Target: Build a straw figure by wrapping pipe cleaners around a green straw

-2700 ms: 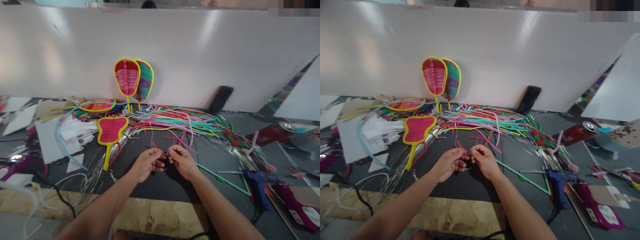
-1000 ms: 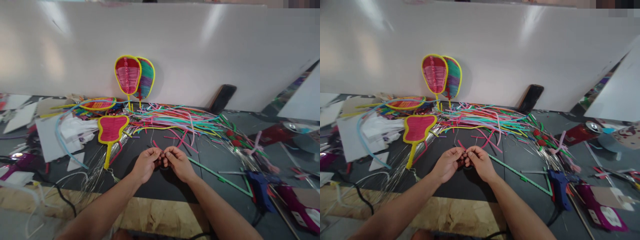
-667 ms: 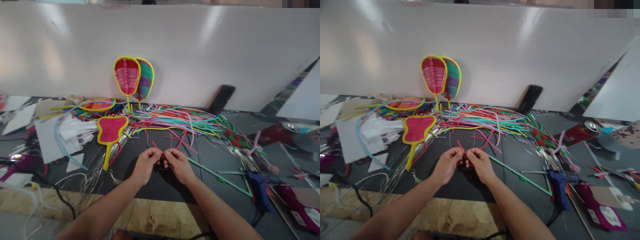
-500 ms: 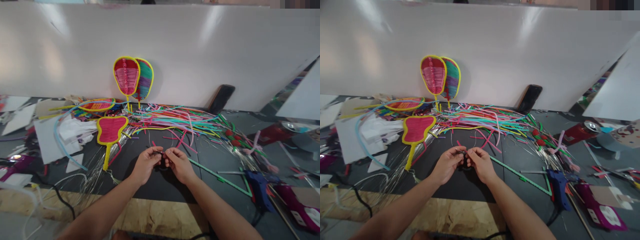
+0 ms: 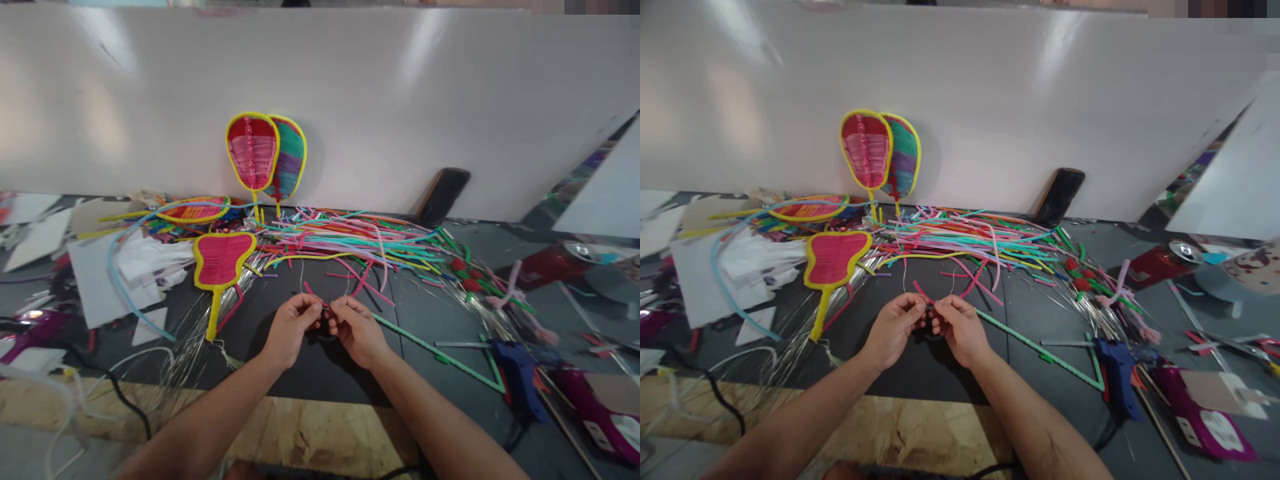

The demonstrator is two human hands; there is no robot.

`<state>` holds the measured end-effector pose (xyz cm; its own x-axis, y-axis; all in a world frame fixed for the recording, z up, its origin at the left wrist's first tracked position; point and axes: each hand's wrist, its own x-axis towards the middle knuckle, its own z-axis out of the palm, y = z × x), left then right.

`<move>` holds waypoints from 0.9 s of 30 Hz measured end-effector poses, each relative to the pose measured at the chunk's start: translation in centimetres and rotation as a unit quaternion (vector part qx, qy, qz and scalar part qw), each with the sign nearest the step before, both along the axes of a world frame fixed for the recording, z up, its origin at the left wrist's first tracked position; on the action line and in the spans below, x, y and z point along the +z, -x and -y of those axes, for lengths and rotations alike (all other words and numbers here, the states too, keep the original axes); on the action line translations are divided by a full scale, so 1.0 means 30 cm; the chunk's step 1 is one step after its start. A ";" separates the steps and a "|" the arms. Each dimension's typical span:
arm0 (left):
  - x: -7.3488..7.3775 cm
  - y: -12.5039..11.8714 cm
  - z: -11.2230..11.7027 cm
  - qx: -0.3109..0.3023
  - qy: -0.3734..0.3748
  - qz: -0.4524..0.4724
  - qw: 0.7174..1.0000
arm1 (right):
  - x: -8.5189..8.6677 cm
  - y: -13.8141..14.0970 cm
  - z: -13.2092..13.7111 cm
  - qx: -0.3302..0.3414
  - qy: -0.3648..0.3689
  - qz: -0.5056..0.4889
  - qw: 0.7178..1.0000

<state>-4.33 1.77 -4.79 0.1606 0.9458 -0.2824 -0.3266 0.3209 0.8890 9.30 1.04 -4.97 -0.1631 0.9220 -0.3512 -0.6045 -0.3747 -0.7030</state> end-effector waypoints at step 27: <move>0.007 0.009 -0.009 -0.040 -0.006 -0.100 0.994 | 0.003 0.003 0.002 -0.001 0.033 0.014 0.999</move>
<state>-4.61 2.03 -4.58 0.1780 0.9357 -0.3047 -0.1170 0.3276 0.9376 9.20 0.99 -4.88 -0.1511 0.8966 -0.4162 -0.5848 -0.4206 -0.6937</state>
